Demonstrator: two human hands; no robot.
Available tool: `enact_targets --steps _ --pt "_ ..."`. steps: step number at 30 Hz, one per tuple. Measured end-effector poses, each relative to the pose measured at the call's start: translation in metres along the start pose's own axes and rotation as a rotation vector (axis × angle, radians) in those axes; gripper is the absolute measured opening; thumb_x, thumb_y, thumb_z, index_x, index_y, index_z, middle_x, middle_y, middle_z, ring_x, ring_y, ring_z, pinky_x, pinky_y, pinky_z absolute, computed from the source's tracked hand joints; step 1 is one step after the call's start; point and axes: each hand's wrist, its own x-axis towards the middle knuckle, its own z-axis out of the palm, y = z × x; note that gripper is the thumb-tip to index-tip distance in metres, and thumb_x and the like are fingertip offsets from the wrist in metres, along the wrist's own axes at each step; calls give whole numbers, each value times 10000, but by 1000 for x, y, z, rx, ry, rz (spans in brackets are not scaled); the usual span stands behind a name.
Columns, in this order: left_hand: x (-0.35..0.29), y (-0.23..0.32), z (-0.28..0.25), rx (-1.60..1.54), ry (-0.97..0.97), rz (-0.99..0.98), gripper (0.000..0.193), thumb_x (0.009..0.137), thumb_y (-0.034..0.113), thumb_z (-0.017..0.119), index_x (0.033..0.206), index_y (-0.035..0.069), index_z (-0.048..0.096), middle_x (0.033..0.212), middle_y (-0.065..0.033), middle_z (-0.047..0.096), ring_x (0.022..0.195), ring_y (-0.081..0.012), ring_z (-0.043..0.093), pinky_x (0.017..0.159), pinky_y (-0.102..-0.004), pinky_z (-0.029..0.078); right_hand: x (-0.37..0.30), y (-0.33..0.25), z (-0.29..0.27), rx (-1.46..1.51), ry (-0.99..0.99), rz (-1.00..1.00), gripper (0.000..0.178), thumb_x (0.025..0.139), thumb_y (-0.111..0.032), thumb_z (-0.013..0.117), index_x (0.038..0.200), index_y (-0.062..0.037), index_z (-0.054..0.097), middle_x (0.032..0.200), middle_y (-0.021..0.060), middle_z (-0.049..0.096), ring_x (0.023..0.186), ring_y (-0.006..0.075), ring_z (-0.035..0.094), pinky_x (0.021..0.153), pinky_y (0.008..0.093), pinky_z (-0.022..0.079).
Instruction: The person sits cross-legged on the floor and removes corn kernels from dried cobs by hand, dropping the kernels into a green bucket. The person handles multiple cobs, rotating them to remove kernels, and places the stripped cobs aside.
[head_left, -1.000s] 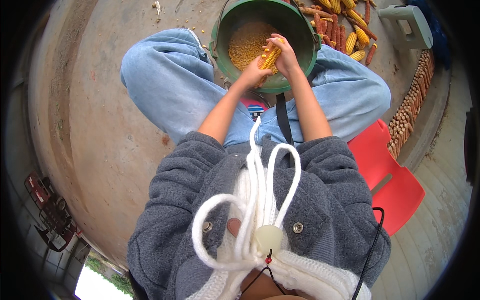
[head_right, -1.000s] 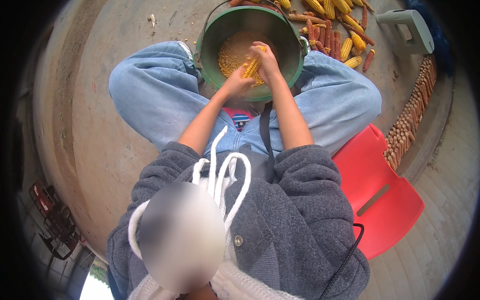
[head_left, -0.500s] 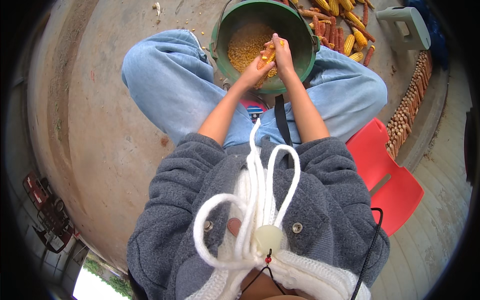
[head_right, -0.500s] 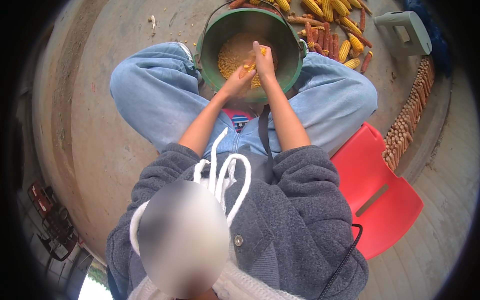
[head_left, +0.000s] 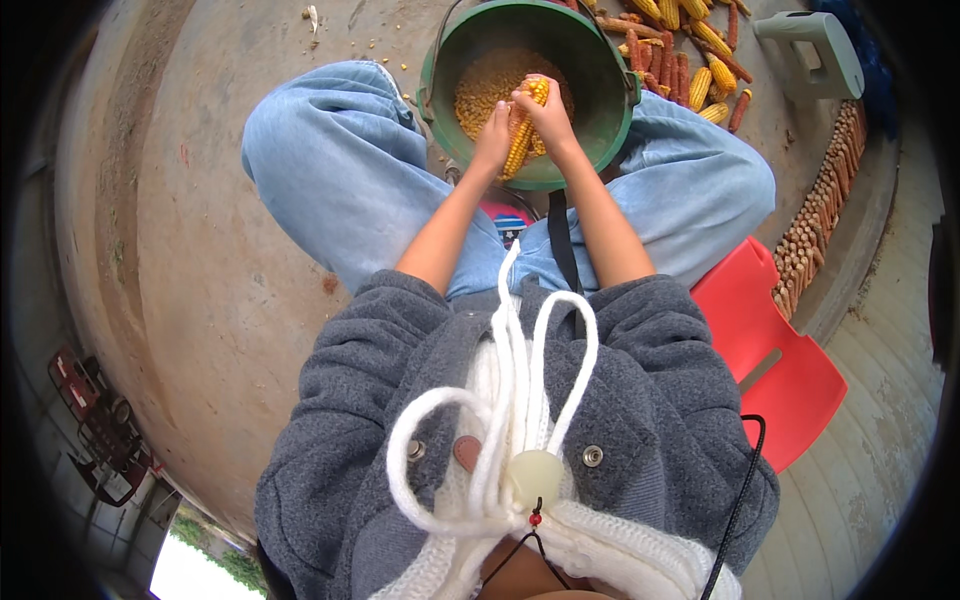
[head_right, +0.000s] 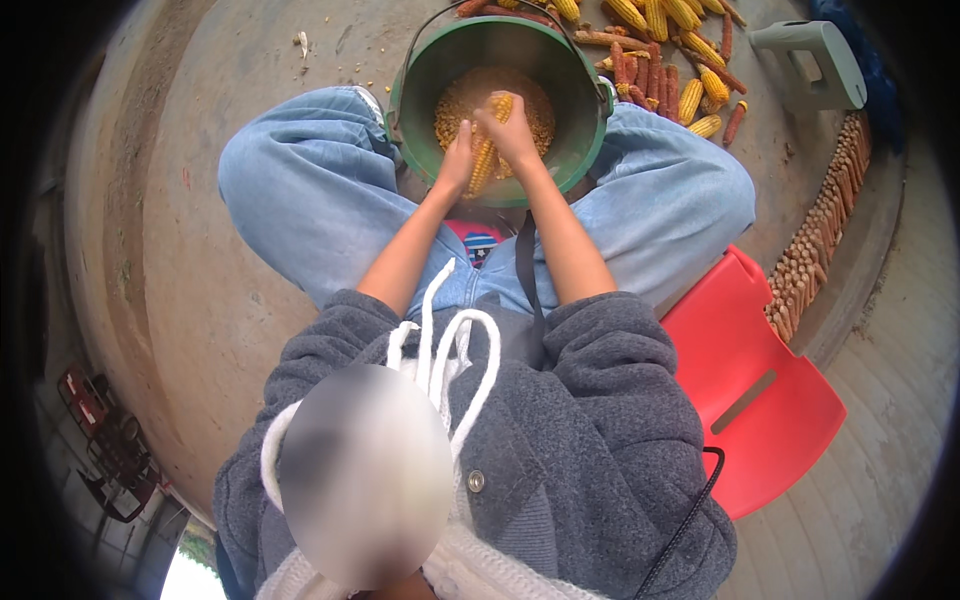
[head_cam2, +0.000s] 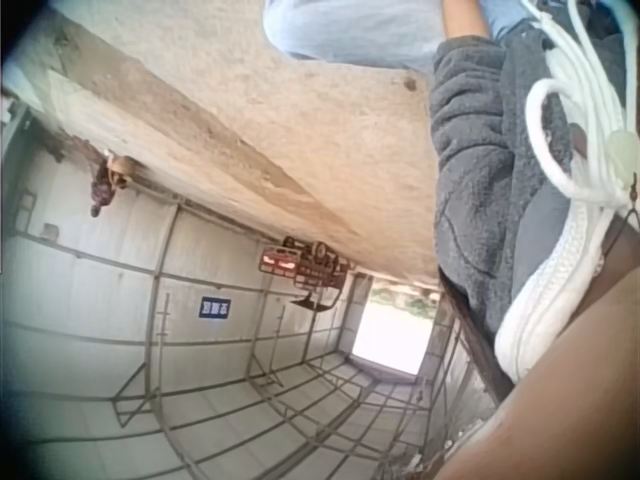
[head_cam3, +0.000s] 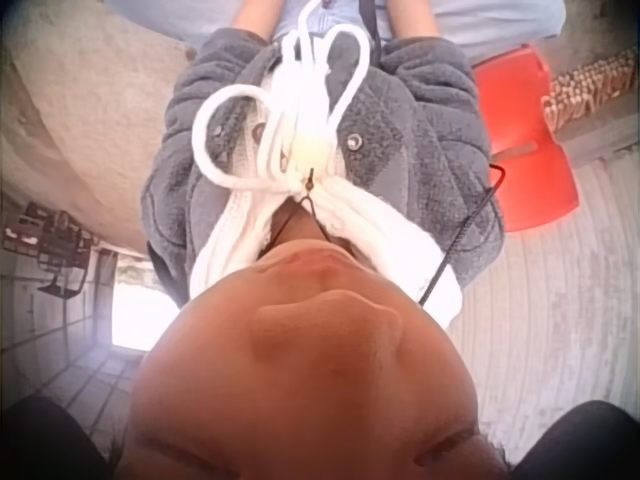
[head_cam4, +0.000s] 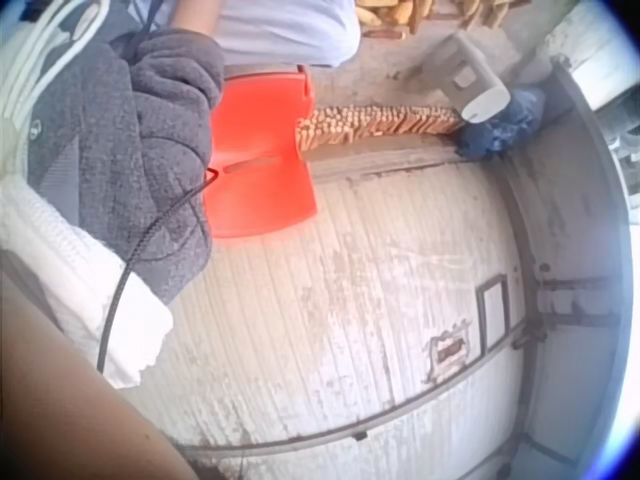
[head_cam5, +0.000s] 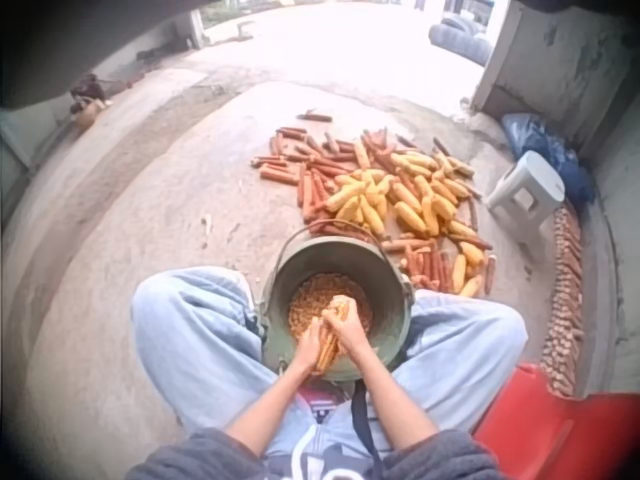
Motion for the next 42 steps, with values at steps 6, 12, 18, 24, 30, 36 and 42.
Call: enact_targets --steps 6,12,18,24,30,36,42 --pt "4 -6 -2 257 -130 22 429 893 376 327 1032 10 504 779 -71 547 617 -121 524 506 -271 446 -4 -15 -3 -444 100 -108 340 811 -251 482 1053 -26 406 983 242 518 923 380 508 786 403 398" --pt "6 -12 -1 481 -194 -50 404 834 362 478 1031 11 444 768 -95 531 583 -131 519 405 -268 431 6 -3 -18 -586 220 19 366 858 -316 332 923 -41 565 785 221 590 796 370 564 752 405 428" --pt "-5 0 4 223 -274 -63 468 812 325 511 1163 105 292 787 -112 512 518 -152 523 395 -249 437 11 -8 -24 687 -53 488 404 896 -320 271 1036 0 475 960 153 558 783 284 571 732 396 465" --pt "-3 15 -5 -335 -452 -307 500 814 257 505 1222 124 248 759 -76 495 488 -133 490 396 -224 420 6 -17 -26 817 -266 494 363 857 -273 385 1110 -17 436 913 113 509 860 261 530 769 385 447" --pt "-8 8 2 13 -403 -50 530 809 183 525 1248 117 234 723 -59 480 466 -118 461 377 -226 382 12 -12 -28 709 -284 376 261 841 -151 446 1052 0 479 844 82 510 753 209 542 673 323 468" --pt "-8 -2 2 19 -375 20 507 800 130 531 1230 95 264 715 -46 475 468 -105 460 372 -221 376 9 -22 -25 692 -223 388 204 817 -99 487 1014 -47 501 801 65 506 686 185 540 609 307 476" --pt "-11 -3 5 164 -358 89 489 785 127 552 1204 67 308 776 -42 489 542 -85 476 431 -207 390 10 -26 -29 668 -180 453 192 798 -97 525 984 -60 500 764 52 504 643 177 530 580 300 474"
